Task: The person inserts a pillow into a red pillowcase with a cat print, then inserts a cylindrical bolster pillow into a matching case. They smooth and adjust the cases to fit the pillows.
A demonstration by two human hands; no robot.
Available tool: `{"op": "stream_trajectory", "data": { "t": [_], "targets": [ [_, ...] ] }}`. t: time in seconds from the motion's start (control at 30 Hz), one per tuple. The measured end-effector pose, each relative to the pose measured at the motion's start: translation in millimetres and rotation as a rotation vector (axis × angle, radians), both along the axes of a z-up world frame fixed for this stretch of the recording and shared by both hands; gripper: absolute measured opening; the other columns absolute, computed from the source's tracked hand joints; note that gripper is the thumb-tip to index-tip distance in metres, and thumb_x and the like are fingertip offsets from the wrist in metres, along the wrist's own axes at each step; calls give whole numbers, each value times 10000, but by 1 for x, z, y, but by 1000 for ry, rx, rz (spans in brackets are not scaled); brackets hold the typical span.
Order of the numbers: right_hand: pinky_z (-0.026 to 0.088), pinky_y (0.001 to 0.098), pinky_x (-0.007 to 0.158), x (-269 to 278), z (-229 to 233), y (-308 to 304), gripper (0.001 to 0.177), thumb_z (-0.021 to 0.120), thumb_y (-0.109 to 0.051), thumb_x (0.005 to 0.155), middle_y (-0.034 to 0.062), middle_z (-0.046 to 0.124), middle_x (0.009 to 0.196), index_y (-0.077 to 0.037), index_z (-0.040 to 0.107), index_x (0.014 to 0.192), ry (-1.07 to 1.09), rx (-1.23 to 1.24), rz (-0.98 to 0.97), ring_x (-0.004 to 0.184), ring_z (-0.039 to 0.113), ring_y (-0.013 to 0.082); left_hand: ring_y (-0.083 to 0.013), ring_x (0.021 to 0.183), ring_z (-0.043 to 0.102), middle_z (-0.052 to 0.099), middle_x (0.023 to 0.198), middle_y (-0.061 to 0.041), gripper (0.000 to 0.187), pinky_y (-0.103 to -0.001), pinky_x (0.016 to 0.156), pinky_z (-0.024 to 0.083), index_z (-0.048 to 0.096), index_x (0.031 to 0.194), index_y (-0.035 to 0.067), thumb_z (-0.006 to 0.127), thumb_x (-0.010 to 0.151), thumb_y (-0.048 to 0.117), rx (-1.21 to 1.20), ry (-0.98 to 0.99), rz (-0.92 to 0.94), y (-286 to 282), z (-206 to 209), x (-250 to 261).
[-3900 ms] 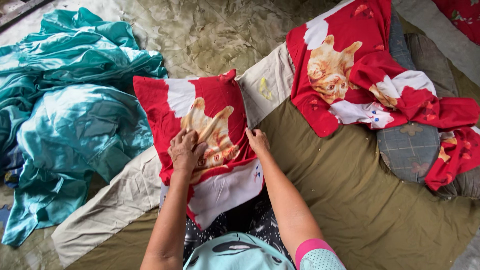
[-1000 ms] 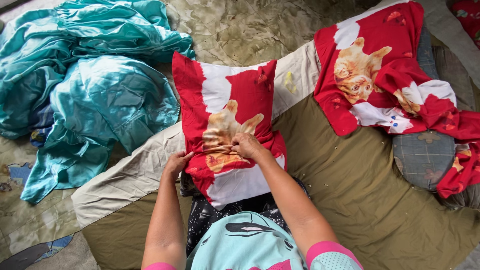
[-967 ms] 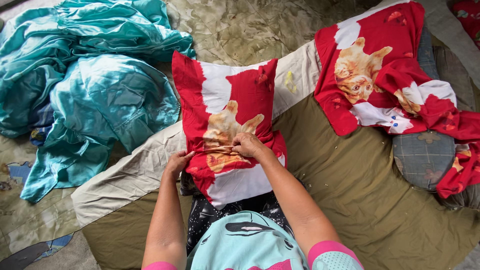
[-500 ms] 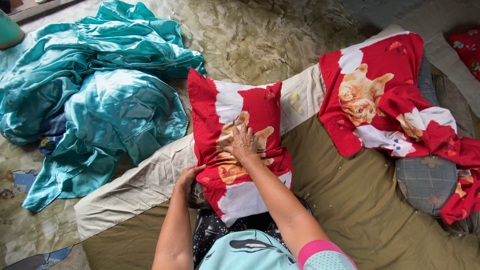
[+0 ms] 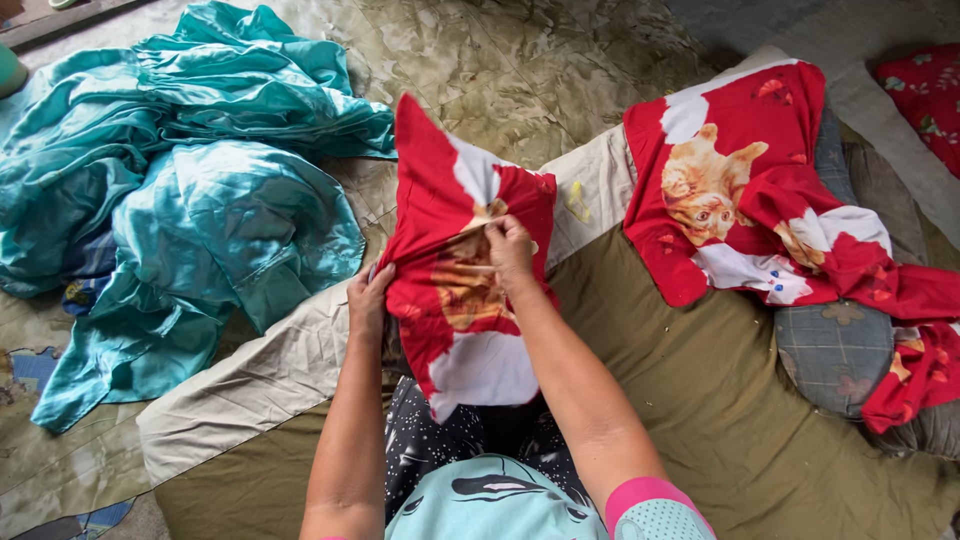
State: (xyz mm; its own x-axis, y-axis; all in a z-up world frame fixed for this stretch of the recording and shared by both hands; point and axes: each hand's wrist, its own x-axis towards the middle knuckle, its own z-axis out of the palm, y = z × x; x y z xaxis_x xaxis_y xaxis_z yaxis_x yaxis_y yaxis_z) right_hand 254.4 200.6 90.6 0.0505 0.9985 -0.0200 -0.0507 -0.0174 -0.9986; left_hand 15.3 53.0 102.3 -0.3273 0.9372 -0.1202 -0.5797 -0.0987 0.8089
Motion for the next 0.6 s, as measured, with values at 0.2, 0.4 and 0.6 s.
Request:
{"op": "stream_trajectory", "data": {
  "t": [0.2, 0.4, 0.6],
  "targets": [
    [532, 356, 724, 124, -2, -4, 77, 693, -123, 995, 16, 663, 849, -114, 617, 1001, 589, -127, 24, 747, 624, 174, -84, 921, 641, 715, 1056, -30, 366, -243, 860, 536, 703, 1280, -10, 769, 934, 92, 192, 471, -10, 41, 78, 90],
    [460, 546, 949, 257, 5, -66, 499, 594, -531, 929, 57, 613, 1328, -151, 550, 1251, 341, -559, -253, 1200, 590, 319, -65, 1072, 611, 695, 1195, 10, 416, -229, 966, 478, 671, 1359, 58, 750, 957, 134, 85, 503, -691, 23, 110, 184],
    [408, 474, 1052, 289, 30, -96, 864, 583, -716, 872, 111, 578, 1495, -93, 523, 1469, 353, -541, -99, 1305, 545, 308, -62, 1063, 643, 690, 1223, 11, 345, -227, 936, 515, 685, 1286, 88, 711, 942, 95, 86, 326, -548, 38, 76, 209]
  ]
}}
